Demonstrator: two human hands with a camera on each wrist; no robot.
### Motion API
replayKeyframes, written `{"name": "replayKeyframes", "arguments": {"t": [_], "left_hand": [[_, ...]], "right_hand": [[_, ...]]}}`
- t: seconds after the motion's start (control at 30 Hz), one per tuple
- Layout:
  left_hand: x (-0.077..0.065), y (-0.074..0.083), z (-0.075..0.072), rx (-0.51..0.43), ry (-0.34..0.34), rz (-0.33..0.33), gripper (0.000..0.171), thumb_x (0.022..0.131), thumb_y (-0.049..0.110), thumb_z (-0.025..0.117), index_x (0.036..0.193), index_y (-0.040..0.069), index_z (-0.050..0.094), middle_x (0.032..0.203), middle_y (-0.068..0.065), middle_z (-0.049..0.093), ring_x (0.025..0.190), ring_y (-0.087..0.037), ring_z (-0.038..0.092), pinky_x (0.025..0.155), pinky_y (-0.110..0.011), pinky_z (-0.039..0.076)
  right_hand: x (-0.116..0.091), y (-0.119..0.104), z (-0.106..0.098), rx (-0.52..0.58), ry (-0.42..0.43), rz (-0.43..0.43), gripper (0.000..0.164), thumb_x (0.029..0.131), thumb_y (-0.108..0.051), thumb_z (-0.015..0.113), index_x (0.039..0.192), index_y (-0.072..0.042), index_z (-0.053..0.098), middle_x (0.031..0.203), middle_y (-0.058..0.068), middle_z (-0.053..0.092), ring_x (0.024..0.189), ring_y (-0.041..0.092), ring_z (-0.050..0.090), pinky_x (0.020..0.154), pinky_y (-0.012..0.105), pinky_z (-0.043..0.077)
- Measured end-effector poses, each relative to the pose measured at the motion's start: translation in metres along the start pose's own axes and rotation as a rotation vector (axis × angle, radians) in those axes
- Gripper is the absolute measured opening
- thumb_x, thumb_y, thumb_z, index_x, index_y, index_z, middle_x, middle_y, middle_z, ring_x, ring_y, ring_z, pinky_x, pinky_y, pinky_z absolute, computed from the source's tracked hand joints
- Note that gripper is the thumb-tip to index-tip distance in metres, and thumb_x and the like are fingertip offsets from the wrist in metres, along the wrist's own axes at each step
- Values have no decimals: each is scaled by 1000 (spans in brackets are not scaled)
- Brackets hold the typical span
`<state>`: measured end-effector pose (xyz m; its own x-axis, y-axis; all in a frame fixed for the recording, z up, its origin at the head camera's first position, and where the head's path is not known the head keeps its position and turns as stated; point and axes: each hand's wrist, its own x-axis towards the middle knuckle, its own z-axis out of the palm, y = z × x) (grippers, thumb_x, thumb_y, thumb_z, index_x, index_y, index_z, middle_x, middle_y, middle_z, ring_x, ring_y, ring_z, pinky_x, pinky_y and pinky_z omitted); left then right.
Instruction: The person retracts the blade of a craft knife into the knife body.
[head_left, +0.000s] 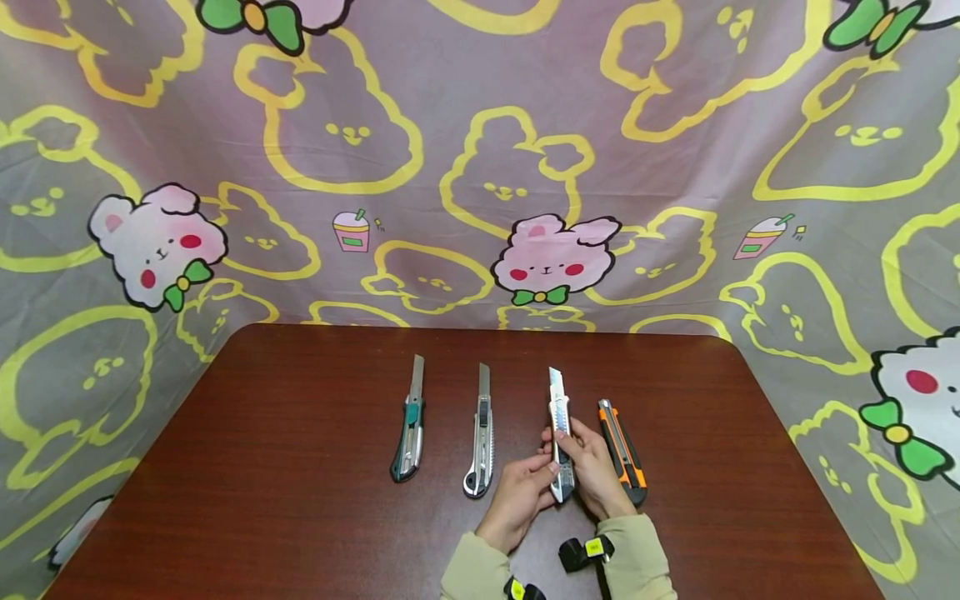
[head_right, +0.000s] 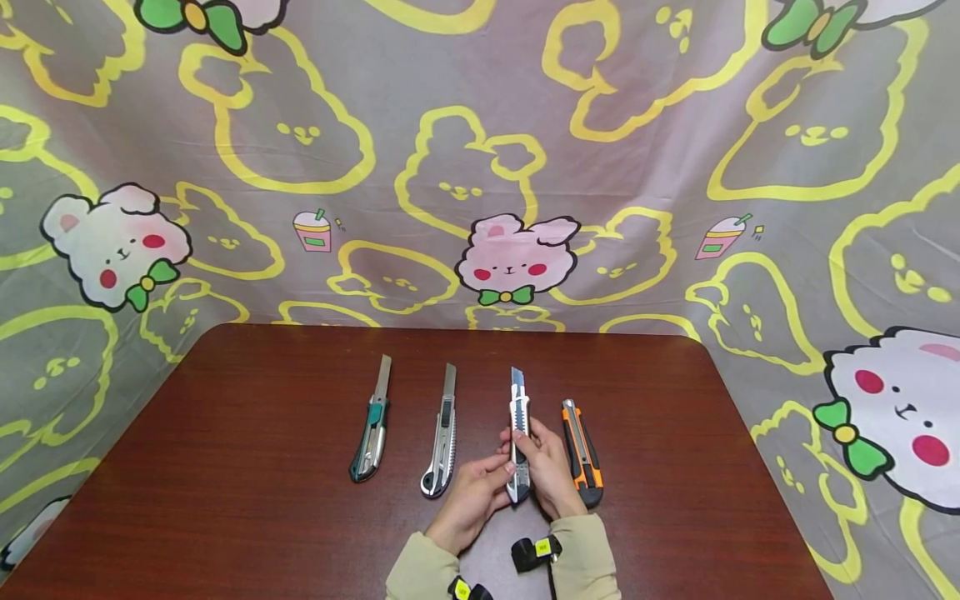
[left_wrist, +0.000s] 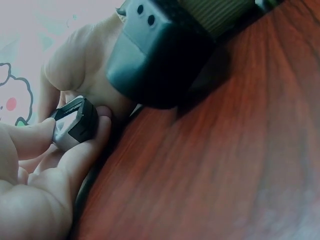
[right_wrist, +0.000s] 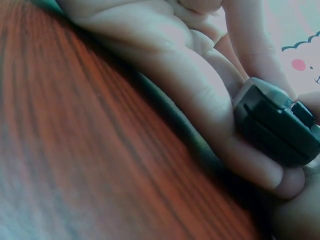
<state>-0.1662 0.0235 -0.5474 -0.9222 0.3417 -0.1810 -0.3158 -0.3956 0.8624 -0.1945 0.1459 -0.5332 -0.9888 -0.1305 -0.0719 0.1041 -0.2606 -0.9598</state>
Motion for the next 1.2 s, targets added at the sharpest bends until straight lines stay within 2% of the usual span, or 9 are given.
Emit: {"name": "replayKeyframes", "arguments": {"t": [0.67, 1.2], "left_hand": [[-1, 1, -1, -22, 5, -4, 43, 90, 11, 50, 125, -13, 42, 123, -24, 51, 107, -25, 55, 87, -34, 49], [0, 2, -1, -28, 12, -15, 44, 90, 12, 51, 125, -13, 42, 122, -24, 52, 106, -25, 56, 87, -34, 49]], "right_hand": [[0, 0, -2, 69, -114, -20, 45, 91, -6, 46, 125, 16, 28, 97, 9, 60, 80, 12, 60, 71, 21, 52], [0, 0, -2, 62, -128, -31, 46, 91, -5, 46, 126, 17, 27, 97, 10, 60, 79, 11, 59, 72, 19, 50]]}}
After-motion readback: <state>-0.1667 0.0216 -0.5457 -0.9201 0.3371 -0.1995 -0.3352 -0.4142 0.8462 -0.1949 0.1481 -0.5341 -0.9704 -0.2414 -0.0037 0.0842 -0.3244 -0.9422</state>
